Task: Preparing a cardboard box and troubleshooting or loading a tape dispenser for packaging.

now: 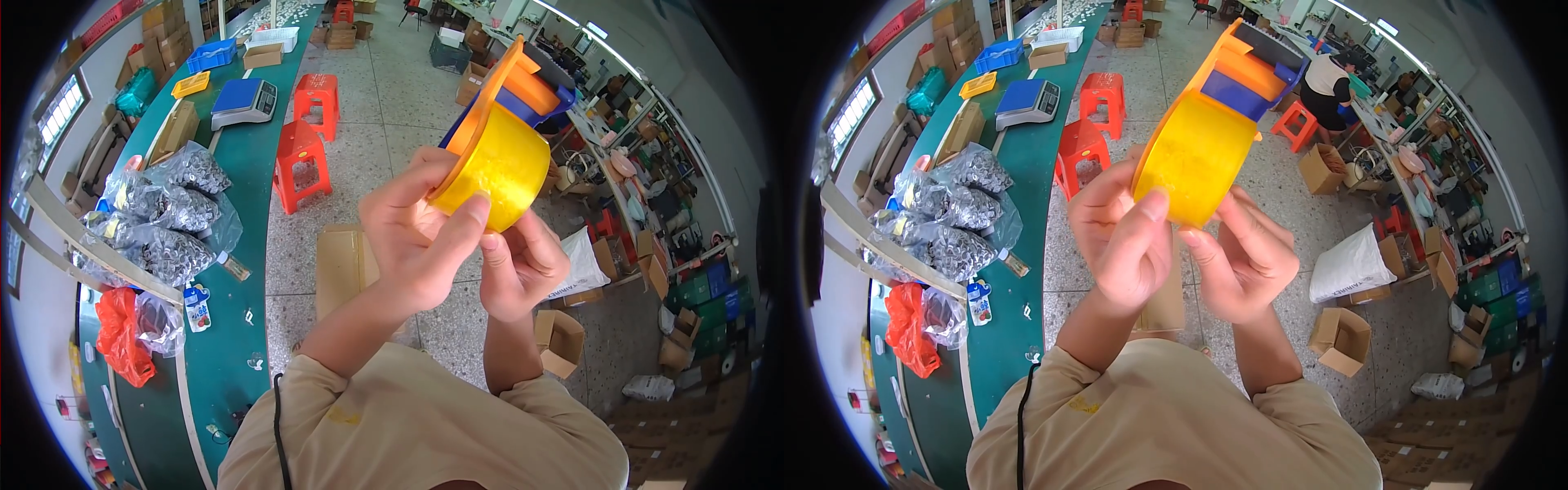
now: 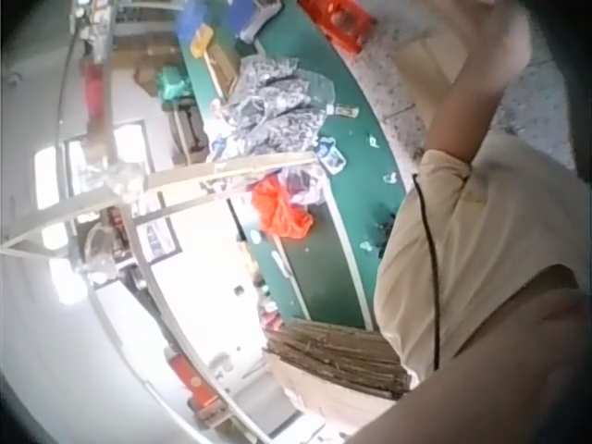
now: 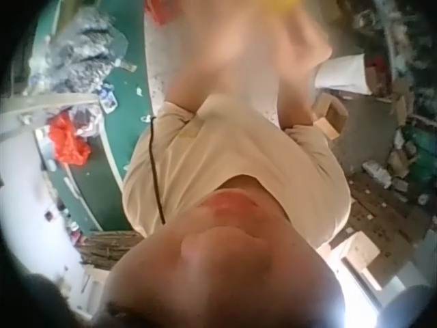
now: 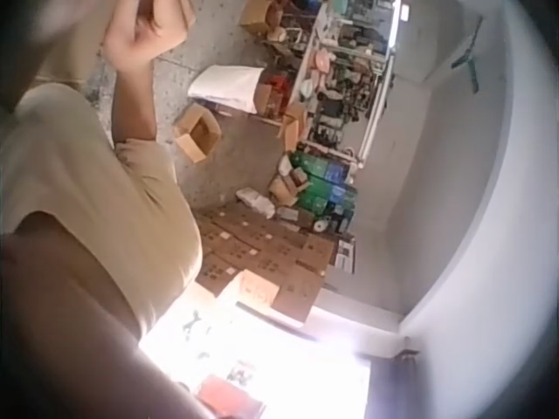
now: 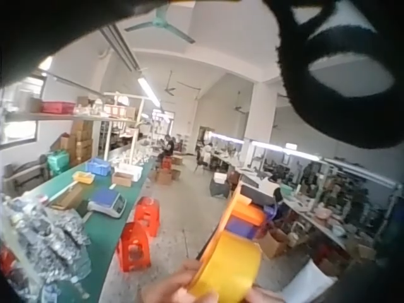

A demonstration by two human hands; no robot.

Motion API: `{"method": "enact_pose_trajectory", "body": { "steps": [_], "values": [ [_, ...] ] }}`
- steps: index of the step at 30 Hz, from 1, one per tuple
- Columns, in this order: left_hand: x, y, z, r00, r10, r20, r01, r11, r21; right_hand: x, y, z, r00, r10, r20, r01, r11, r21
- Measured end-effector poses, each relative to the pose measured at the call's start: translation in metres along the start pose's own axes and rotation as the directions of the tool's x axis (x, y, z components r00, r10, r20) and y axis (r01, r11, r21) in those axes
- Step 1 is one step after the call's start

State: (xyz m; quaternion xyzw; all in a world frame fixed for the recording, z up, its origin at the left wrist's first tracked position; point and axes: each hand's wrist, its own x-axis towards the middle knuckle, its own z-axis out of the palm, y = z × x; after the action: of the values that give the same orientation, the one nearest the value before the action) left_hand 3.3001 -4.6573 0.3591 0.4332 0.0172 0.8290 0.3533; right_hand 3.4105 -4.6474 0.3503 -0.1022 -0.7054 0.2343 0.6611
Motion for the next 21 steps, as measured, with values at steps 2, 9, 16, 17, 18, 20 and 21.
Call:
{"method": "enact_pose_trajectory", "body": {
  "steps": [2,9,16,17,18,20,21],
  "values": [
    [-0.001,0.0,-0.001,0.999,0.02,0.048,-0.02,1.0,-0.005,-0.001,0.0,0.001,0.999,0.024,-0.021,-0.023,1.0,0.014],
    [-0.004,-0.004,0.002,0.996,-0.027,0.087,0.013,0.988,0.153,0.002,-0.008,0.006,0.989,0.071,-0.129,-0.071,0.997,0.007],
    [-0.009,-0.009,0.004,0.994,-0.054,0.095,0.025,0.96,0.28,0.019,-0.019,0.014,0.936,0.145,-0.322,-0.161,0.987,-0.026],
    [-0.009,-0.009,0.006,0.994,-0.055,0.095,0.027,0.96,0.279,0.019,-0.019,0.015,0.926,0.171,-0.338,-0.185,0.983,-0.008],
    [-0.009,-0.009,0.009,0.998,-0.045,0.051,0.029,0.961,0.276,0.017,-0.019,0.014,0.926,0.172,-0.338,-0.185,0.983,-0.009],
    [-0.009,-0.009,0.009,1.0,-0.031,0.006,0.028,0.962,0.273,0.012,-0.018,0.011,0.955,0.161,-0.249,-0.153,0.987,0.053],
    [-0.007,-0.009,0.009,1.0,-0.024,0.008,0.021,0.962,0.273,0.012,-0.016,0.01,0.956,0.161,-0.247,-0.153,0.987,0.054]
  ]
}}
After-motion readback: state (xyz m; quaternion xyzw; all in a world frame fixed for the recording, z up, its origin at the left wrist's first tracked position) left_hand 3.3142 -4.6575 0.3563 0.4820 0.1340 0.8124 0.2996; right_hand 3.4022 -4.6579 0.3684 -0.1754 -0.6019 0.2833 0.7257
